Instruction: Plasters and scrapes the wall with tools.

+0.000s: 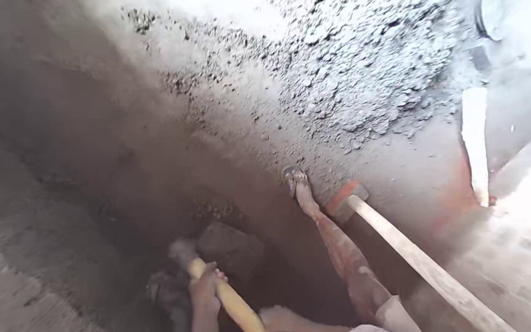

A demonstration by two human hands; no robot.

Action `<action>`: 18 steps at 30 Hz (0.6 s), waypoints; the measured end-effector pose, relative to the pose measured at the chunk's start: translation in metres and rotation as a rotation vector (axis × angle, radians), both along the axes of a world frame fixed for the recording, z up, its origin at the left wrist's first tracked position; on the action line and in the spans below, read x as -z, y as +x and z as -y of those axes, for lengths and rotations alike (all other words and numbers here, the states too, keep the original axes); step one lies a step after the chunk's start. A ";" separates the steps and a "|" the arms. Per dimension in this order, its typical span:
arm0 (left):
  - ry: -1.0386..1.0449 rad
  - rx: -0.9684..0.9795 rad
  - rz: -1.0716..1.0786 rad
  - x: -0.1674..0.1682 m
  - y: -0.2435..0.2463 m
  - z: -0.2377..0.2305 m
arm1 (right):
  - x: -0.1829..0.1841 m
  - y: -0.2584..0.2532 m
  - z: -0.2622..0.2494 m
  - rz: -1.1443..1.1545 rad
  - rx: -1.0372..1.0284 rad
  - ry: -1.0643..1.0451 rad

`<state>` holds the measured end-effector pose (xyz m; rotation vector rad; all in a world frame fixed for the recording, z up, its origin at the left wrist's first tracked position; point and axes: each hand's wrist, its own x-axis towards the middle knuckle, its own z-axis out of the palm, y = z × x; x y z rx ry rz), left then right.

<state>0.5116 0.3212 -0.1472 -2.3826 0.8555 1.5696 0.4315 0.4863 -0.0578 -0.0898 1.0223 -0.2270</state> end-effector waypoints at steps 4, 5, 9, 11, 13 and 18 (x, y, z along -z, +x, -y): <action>-0.382 -0.249 -0.299 -0.030 -0.134 0.016 | 0.025 -0.145 -0.009 -0.489 -0.105 -0.254; -0.419 -0.311 -0.431 -0.043 -0.172 0.006 | 0.026 -0.186 -0.019 -0.650 -0.118 -0.302; -0.174 -0.305 -1.041 -0.114 -0.304 -0.089 | 0.005 -0.329 -0.098 -1.349 -0.061 -0.221; 0.053 -0.188 -1.251 -0.150 -0.357 -0.142 | -0.021 -0.385 -0.151 -1.661 0.014 -0.034; 0.133 -0.109 -1.400 -0.184 -0.396 -0.177 | -0.055 -0.420 -0.198 -1.878 0.073 0.143; 0.095 -0.015 -1.580 -0.209 -0.409 -0.183 | -0.086 -0.415 -0.225 -1.904 0.105 0.132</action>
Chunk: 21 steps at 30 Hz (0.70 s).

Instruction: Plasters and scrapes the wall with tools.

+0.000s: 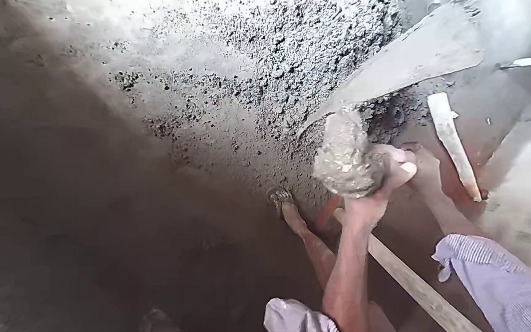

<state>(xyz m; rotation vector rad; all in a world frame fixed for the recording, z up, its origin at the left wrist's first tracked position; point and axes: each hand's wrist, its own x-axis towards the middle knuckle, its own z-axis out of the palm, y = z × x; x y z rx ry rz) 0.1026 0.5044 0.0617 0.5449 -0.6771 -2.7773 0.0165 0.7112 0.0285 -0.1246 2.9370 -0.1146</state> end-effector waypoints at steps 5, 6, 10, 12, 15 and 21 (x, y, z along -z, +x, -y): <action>-0.057 -0.122 0.221 0.054 0.080 0.069 | 0.078 0.097 0.069 0.235 -0.166 -0.225; -0.047 -0.172 0.338 0.066 0.099 0.090 | 0.095 0.123 0.093 0.341 -0.161 -0.231; -0.194 -0.326 0.642 0.110 0.177 0.191 | 0.144 0.231 0.195 0.807 -0.243 -0.213; -0.312 -0.317 0.678 0.127 0.216 0.237 | 0.153 0.272 0.244 0.997 -0.284 -0.240; -0.383 -0.286 0.694 0.151 0.268 0.299 | 0.179 0.324 0.304 1.143 -0.305 -0.280; -0.348 -0.312 0.868 0.257 0.313 0.368 | 0.238 0.391 0.366 1.226 -0.306 -0.086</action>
